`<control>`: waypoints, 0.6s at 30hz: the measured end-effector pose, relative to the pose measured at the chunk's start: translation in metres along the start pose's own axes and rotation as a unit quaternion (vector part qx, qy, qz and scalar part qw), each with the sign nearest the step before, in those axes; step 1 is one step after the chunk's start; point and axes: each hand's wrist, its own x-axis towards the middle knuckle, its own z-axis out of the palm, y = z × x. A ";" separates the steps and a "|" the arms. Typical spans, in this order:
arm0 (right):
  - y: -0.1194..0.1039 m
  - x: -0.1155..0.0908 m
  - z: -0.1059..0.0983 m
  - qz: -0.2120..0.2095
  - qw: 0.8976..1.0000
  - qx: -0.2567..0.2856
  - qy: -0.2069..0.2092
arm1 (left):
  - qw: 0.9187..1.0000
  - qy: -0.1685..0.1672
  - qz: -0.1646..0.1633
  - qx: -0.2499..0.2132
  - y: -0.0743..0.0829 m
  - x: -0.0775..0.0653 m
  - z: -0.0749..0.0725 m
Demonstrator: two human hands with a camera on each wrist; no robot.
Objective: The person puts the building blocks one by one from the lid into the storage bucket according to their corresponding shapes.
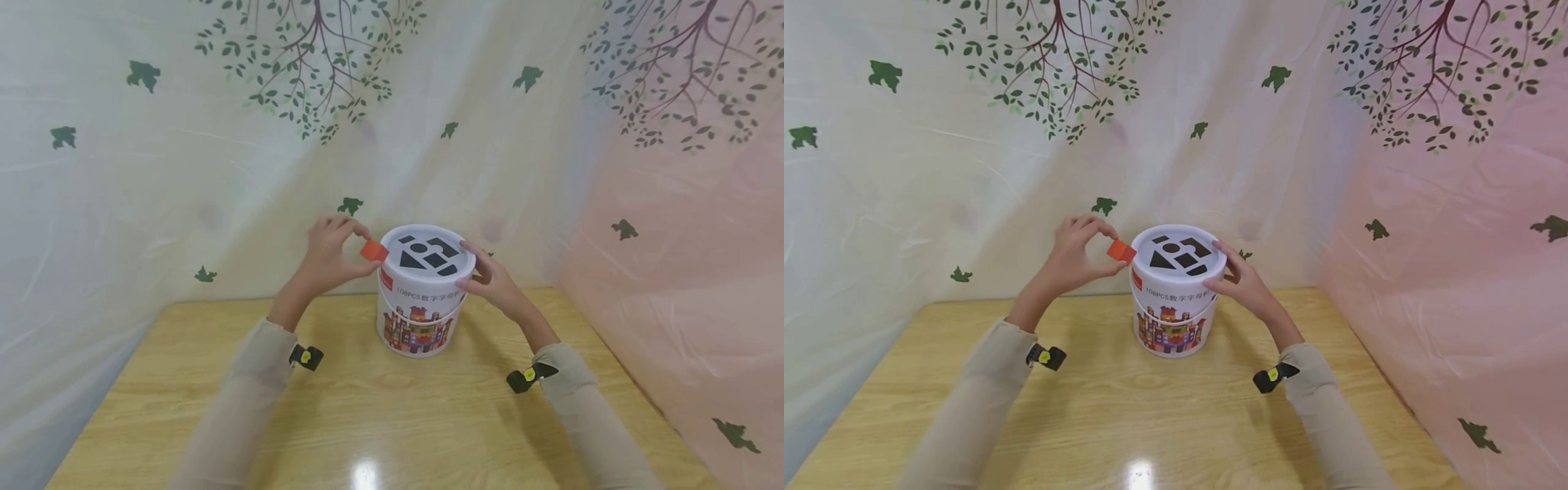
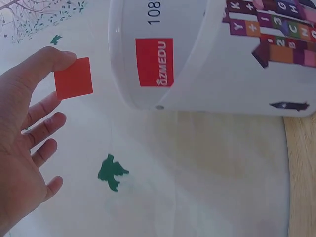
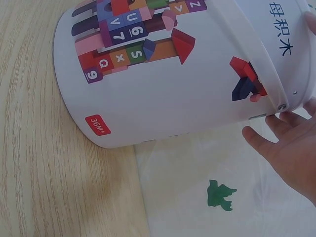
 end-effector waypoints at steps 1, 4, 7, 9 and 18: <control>0.000 0.000 0.000 0.001 1.000 0.000 0.001 | 1.000 0.002 0.001 0.001 0.002 0.003 0.001; 0.001 0.000 0.000 -0.002 1.000 -0.002 0.001 | 1.000 0.006 0.006 0.005 0.009 0.013 0.007; 0.000 0.000 0.000 -0.001 1.000 0.002 0.001 | 1.000 0.004 0.007 0.009 0.016 0.021 0.014; -0.001 -0.001 -0.001 0.000 1.000 0.004 -0.001 | 1.000 0.000 0.005 0.012 0.021 0.027 0.018; -0.002 -0.001 0.000 0.006 1.000 0.007 -0.005 | 1.000 -0.022 0.004 0.009 0.039 0.041 0.035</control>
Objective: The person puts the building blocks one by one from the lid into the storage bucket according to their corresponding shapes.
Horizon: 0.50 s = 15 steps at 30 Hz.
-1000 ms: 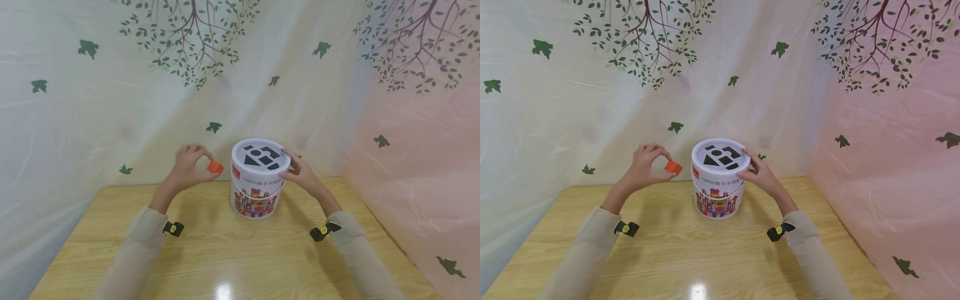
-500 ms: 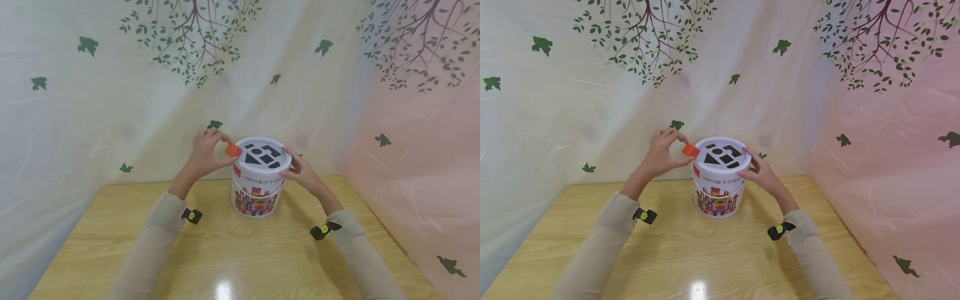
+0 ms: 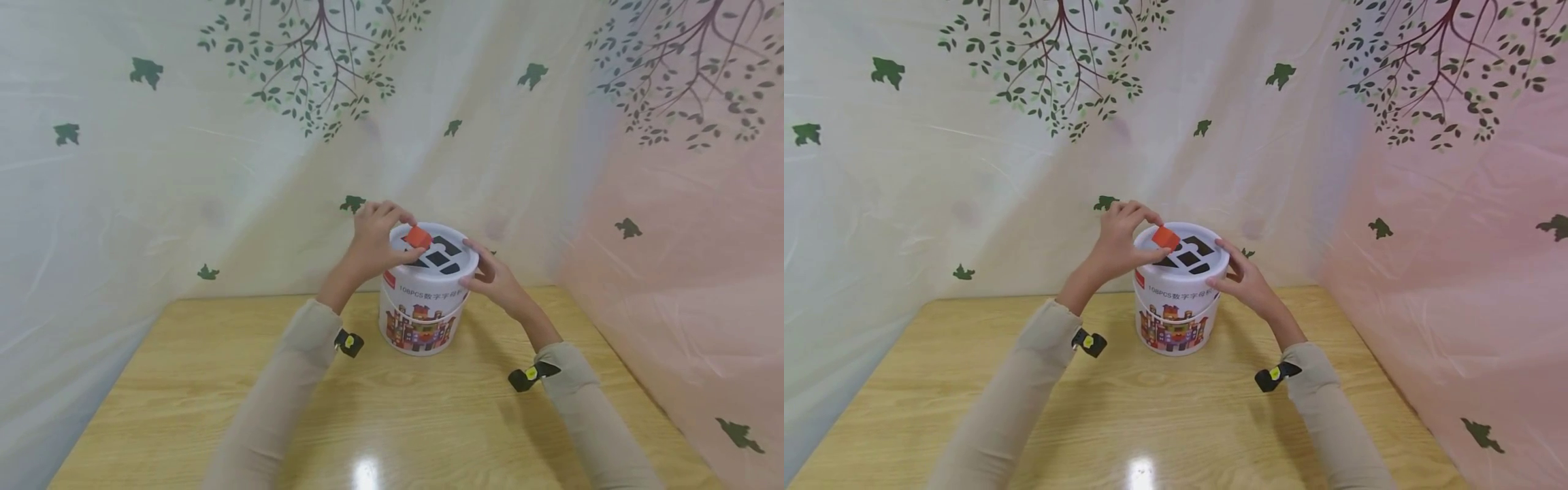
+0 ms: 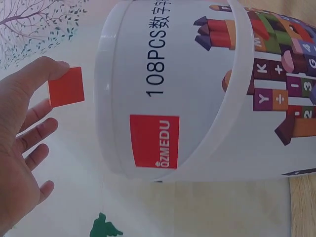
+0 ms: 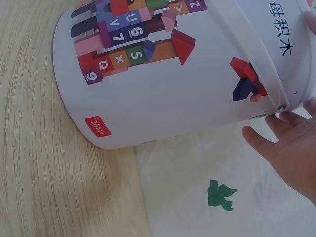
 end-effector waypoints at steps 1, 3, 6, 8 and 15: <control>0.000 0.000 0.000 0.000 1.000 0.000 0.000 | 1.000 -0.001 0.003 0.004 0.001 0.001 0.002; 0.000 0.000 0.000 -0.001 1.000 -0.001 0.000 | 1.000 -0.003 0.009 0.012 0.003 0.003 0.005; 0.001 0.000 -0.001 -0.003 1.000 -0.002 0.000 | 0.999 -0.006 0.019 0.025 0.006 0.006 0.010; 0.001 0.000 -0.001 -0.005 1.000 -0.003 0.000 | 0.999 -0.007 0.023 0.031 0.007 0.007 0.013; 0.000 0.000 0.000 -0.008 1.000 -0.001 -0.002 | 0.999 -0.017 0.015 0.046 0.008 0.009 0.022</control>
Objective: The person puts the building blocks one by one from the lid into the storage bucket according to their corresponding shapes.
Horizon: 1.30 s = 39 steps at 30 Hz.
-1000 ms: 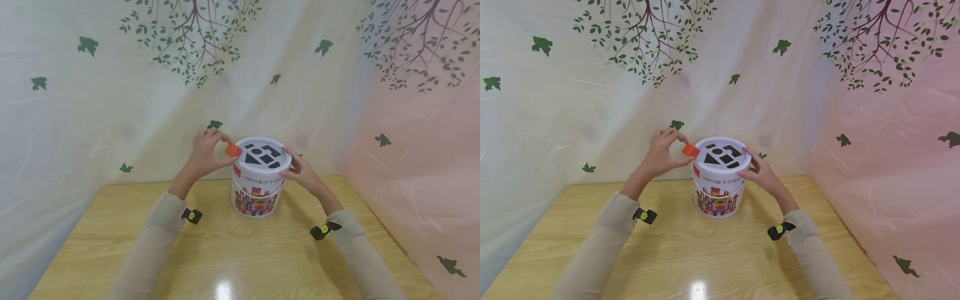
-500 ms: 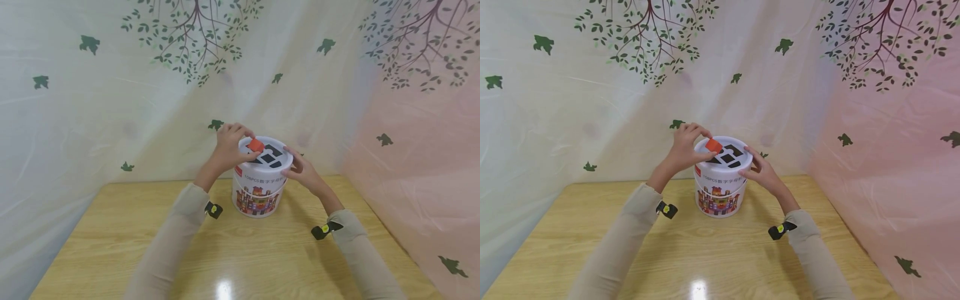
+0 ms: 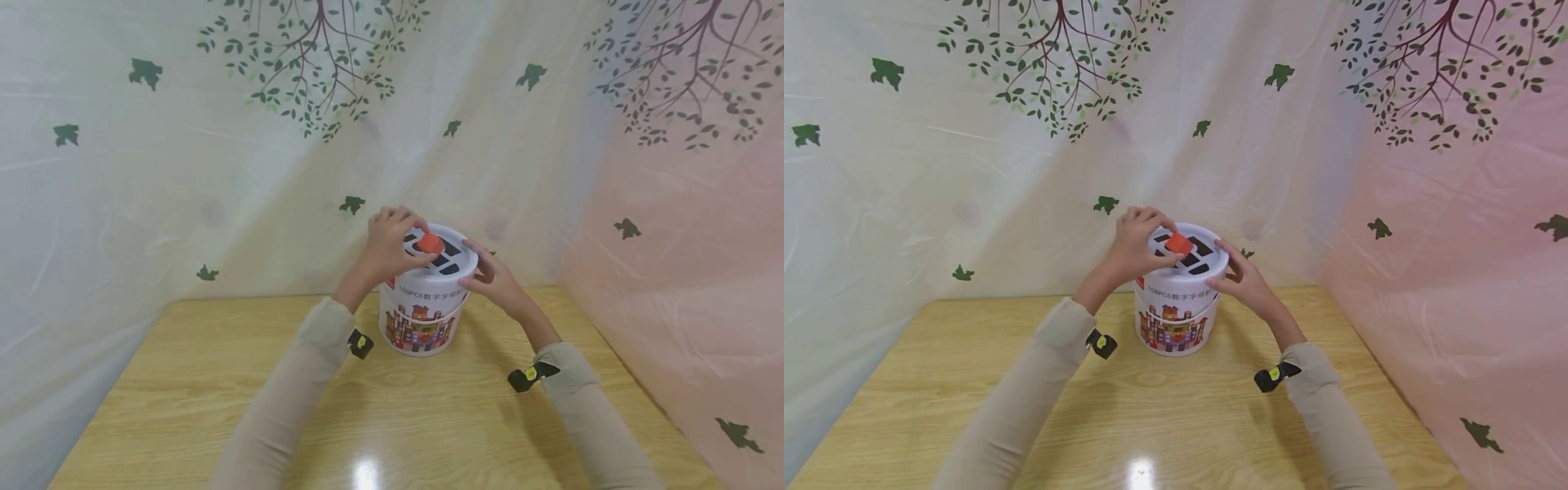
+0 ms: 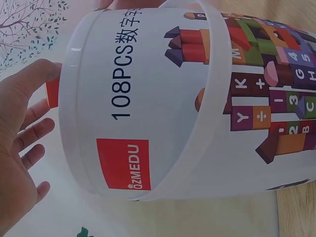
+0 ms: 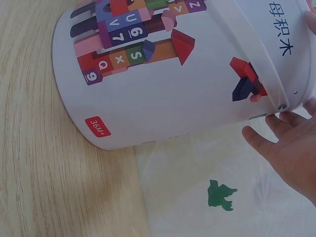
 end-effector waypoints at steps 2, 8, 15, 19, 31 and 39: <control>0.000 0.000 0.000 0.000 1.000 0.001 0.002 | 1.000 -0.004 -0.003 0.003 0.001 0.001 0.002; 0.000 0.000 0.000 0.001 1.000 -0.003 0.001 | 1.000 -0.014 -0.004 0.004 0.004 0.003 0.006; 0.002 0.000 0.000 -0.002 1.000 0.003 0.001 | 1.000 -0.017 -0.003 0.005 0.003 0.003 0.011; 0.002 0.000 0.000 -0.007 1.000 0.011 0.001 | 1.000 -0.026 -0.008 0.004 0.002 0.004 0.014; 0.000 0.000 0.001 -0.004 1.000 0.005 0.002 | 0.998 -0.055 -0.020 0.024 0.001 0.008 0.018; 0.002 0.000 0.000 -0.001 1.000 0.006 0.003 | 0.997 -0.072 -0.023 0.024 0.003 0.010 0.017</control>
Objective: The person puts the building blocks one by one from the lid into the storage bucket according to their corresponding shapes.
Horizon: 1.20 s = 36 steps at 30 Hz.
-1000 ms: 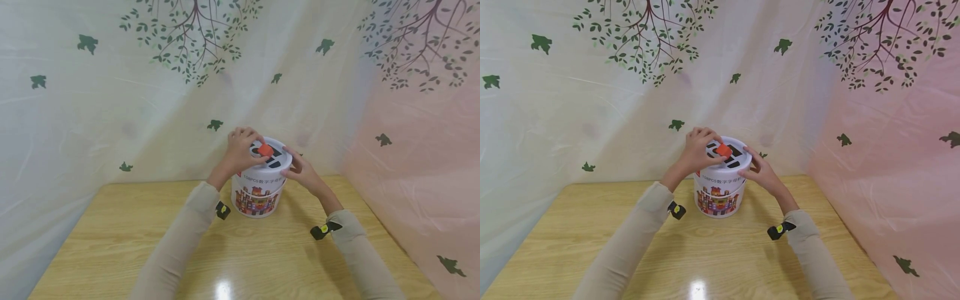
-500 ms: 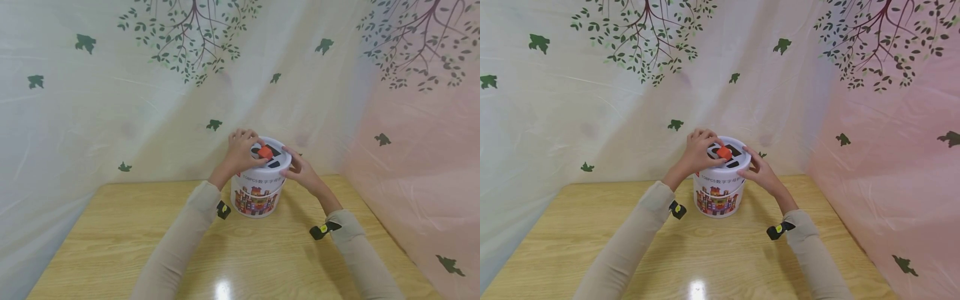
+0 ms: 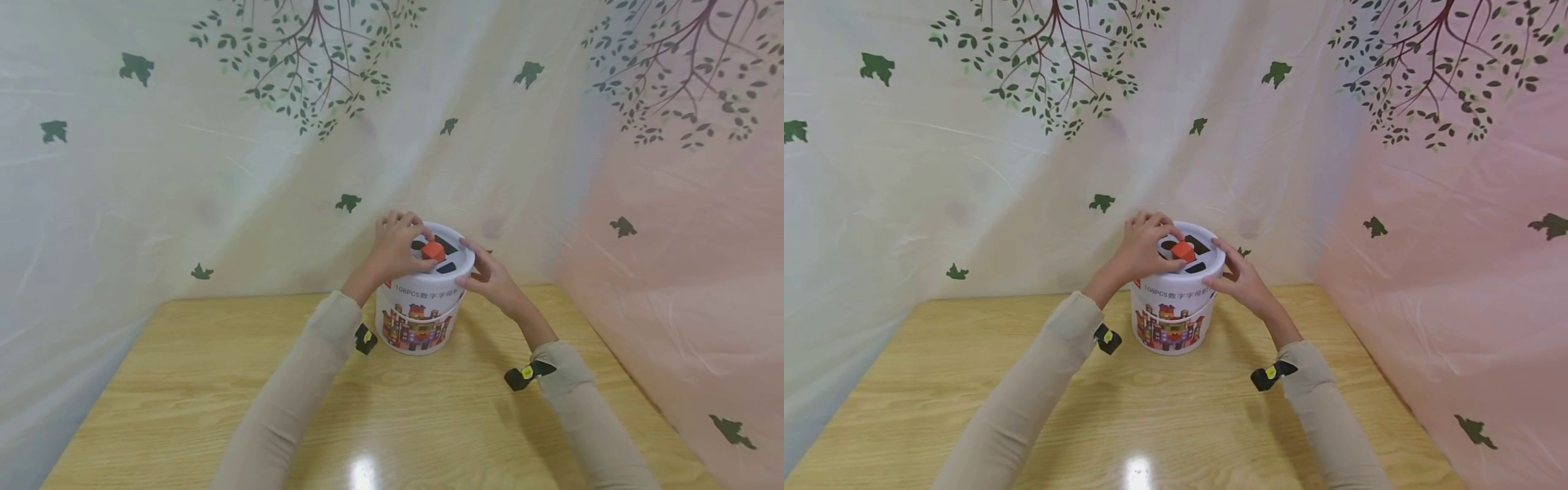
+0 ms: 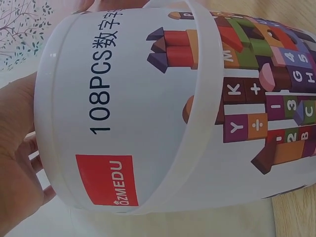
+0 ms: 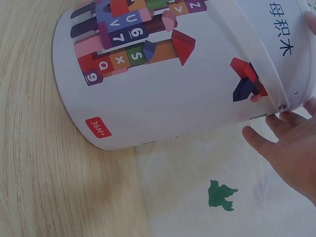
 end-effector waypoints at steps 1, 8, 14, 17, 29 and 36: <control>0.000 0.000 0.000 0.000 1.000 0.000 0.000 | 1.000 -0.001 0.000 -0.002 0.000 0.000 0.000; 0.000 0.001 0.000 -0.002 1.000 0.001 -0.002 | 1.000 -0.007 -0.006 -0.019 -0.001 0.000 -0.001; -0.002 0.001 0.001 -0.002 1.000 0.001 -0.004 | 1.000 -0.008 -0.007 -0.028 -0.001 -0.002 -0.001; -0.002 0.001 0.002 -0.005 1.000 0.003 -0.004 | 1.000 -0.007 -0.006 -0.028 -0.002 -0.002 -0.001; -0.001 0.002 0.002 -0.006 1.000 0.004 -0.001 | 1.000 0.010 0.004 -0.027 -0.003 -0.005 -0.002; 0.001 0.001 -0.003 -0.003 1.000 0.003 -0.007 | 0.999 0.026 0.009 -0.040 -0.006 -0.011 -0.004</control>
